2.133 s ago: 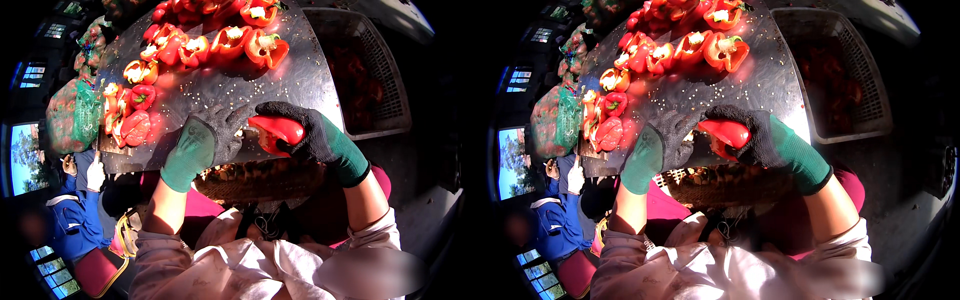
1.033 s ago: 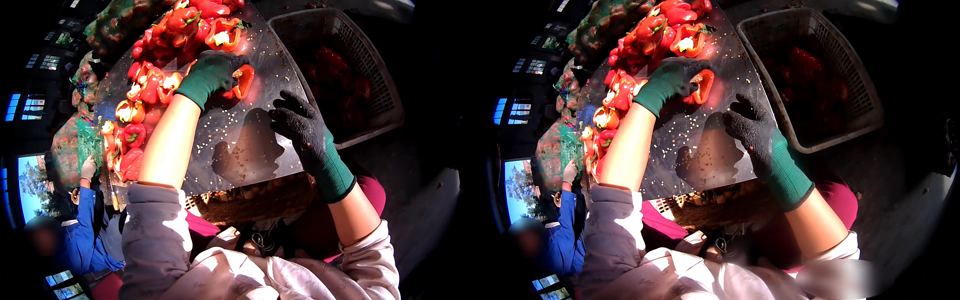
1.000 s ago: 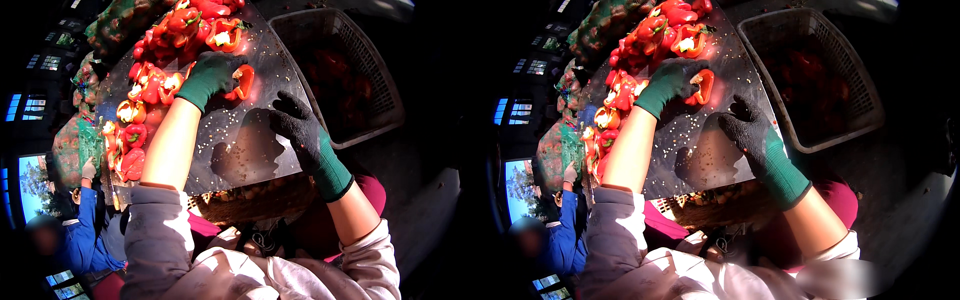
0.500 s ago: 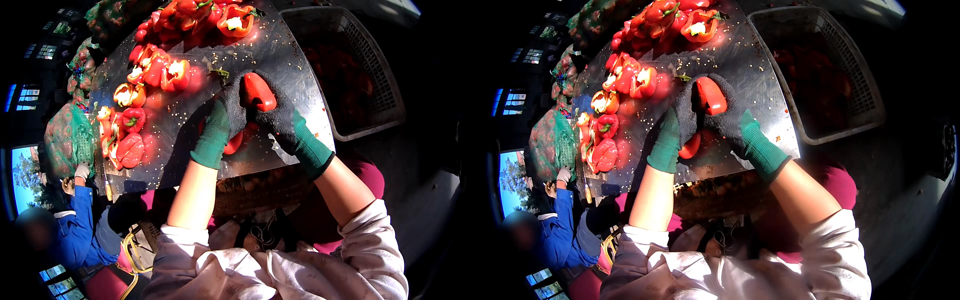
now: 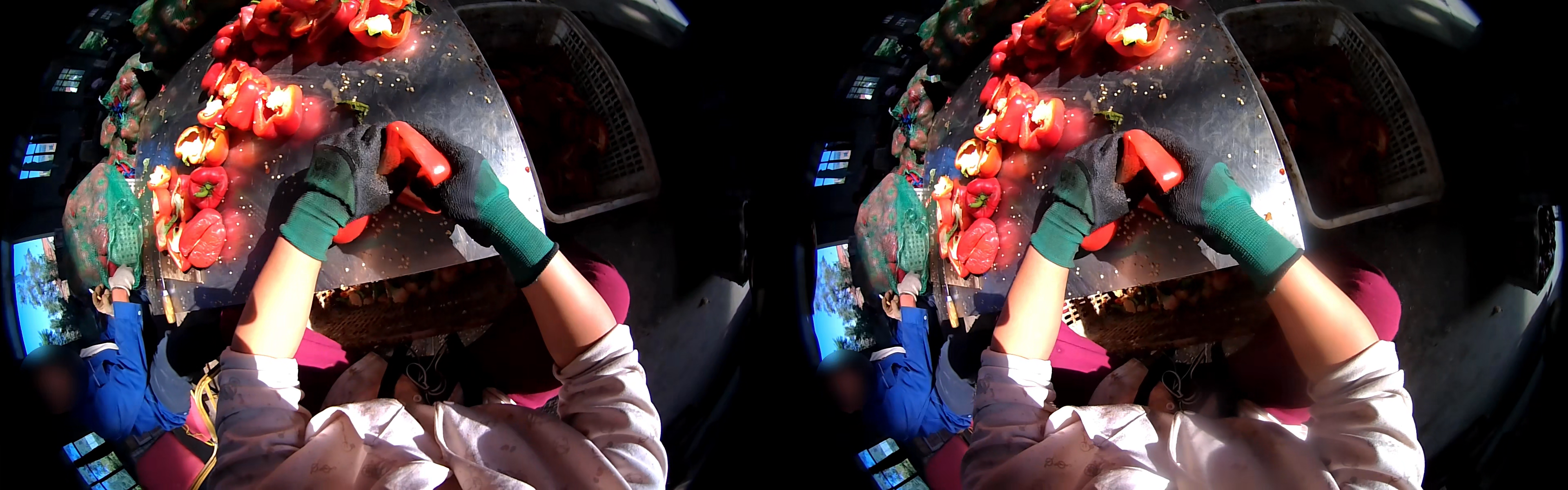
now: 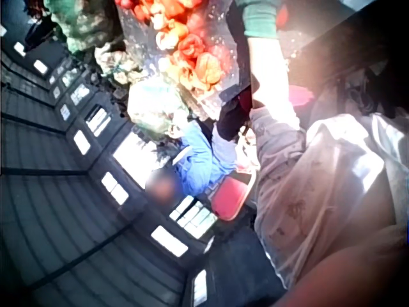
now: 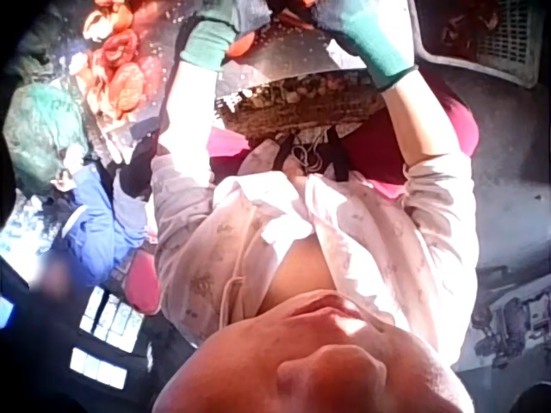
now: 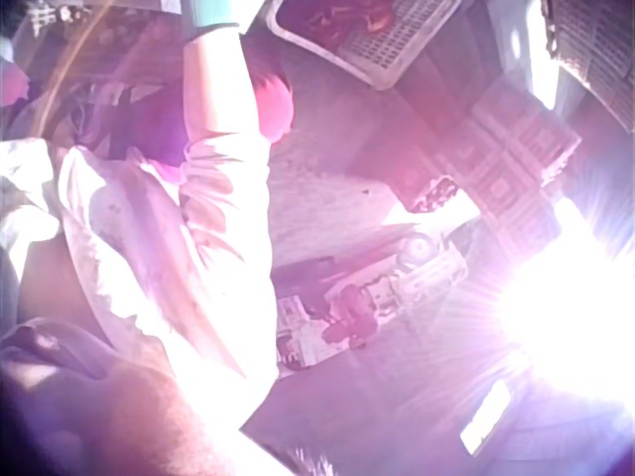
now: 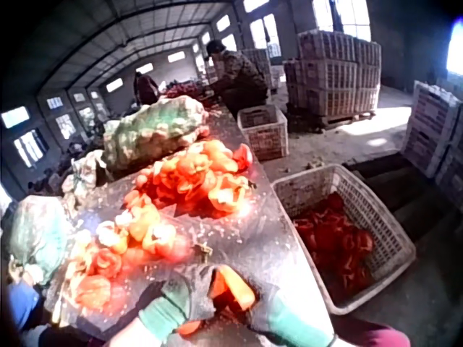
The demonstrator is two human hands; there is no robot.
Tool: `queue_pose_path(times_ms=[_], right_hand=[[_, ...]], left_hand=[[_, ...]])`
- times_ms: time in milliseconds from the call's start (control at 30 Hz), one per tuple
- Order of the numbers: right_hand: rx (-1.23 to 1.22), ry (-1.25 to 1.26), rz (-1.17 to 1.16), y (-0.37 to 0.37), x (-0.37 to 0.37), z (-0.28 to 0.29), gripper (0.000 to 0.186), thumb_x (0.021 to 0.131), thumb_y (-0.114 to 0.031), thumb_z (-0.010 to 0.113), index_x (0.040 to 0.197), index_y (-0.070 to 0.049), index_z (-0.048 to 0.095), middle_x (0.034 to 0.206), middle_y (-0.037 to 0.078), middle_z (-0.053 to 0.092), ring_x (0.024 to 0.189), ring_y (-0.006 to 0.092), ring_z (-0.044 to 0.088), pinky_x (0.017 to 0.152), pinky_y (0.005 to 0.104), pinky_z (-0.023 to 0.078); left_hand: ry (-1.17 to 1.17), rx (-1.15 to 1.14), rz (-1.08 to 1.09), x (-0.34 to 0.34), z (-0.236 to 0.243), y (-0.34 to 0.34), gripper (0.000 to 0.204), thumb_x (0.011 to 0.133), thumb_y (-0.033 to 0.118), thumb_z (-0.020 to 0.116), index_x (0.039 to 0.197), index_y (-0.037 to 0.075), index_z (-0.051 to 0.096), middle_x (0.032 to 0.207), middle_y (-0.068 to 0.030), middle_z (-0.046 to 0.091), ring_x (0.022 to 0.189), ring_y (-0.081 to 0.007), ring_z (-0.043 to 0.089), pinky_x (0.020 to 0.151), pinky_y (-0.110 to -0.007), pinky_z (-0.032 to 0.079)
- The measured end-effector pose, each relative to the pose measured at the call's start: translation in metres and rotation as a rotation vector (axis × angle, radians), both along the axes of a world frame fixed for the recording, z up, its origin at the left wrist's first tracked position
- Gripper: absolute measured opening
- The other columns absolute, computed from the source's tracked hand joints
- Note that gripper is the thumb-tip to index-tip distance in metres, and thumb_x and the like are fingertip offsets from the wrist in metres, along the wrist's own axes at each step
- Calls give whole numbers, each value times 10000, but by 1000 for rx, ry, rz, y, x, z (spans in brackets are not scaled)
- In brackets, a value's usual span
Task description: The person removes the stems and seeds from red bell peppers by hand, placing the cleaned peppers into a white basket. The work is performed at a metal table in a warehouse-like setting with other workers nearby.
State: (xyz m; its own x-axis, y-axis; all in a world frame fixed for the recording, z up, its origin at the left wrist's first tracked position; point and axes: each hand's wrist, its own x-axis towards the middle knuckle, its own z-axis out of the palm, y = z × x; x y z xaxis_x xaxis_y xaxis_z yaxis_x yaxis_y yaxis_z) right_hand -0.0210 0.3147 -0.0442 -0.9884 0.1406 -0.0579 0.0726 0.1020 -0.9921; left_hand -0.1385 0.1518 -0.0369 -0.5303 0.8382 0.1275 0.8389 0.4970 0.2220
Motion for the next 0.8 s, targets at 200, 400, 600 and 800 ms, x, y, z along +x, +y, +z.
queue_pose_path(times_ms=[200,400,600,800], right_hand=[[317,129,-147,11,7,11,572,821,-59,677,1370,-86,518,1191,161,664,1083,238,654,924,333,496],[225,262,-304,16,11,6,581,839,-146,725,1371,-55,511,1301,156,599,1154,227,603,971,328,468],[759,496,-15,5,23,18,734,648,49,653,1358,-98,537,1325,152,576,1229,365,545,1015,456,463],[892,656,66,-15,27,15,642,678,-17,624,1315,-69,566,1312,121,589,1229,346,548,987,451,481]], left_hand=[[60,-309,154,-19,34,-17,207,757,121,624,962,106,646,886,-168,661,846,-378,640,739,-442,509],[-366,497,382,24,86,-64,296,878,99,609,1158,1,622,960,-55,637,861,-118,595,784,-268,494],[-649,-145,69,112,93,-124,452,834,233,730,1230,64,594,1075,-137,677,962,-298,661,855,-387,518],[-631,71,382,131,74,-114,421,854,224,704,1227,64,595,906,-161,684,832,-356,674,698,-416,541]])
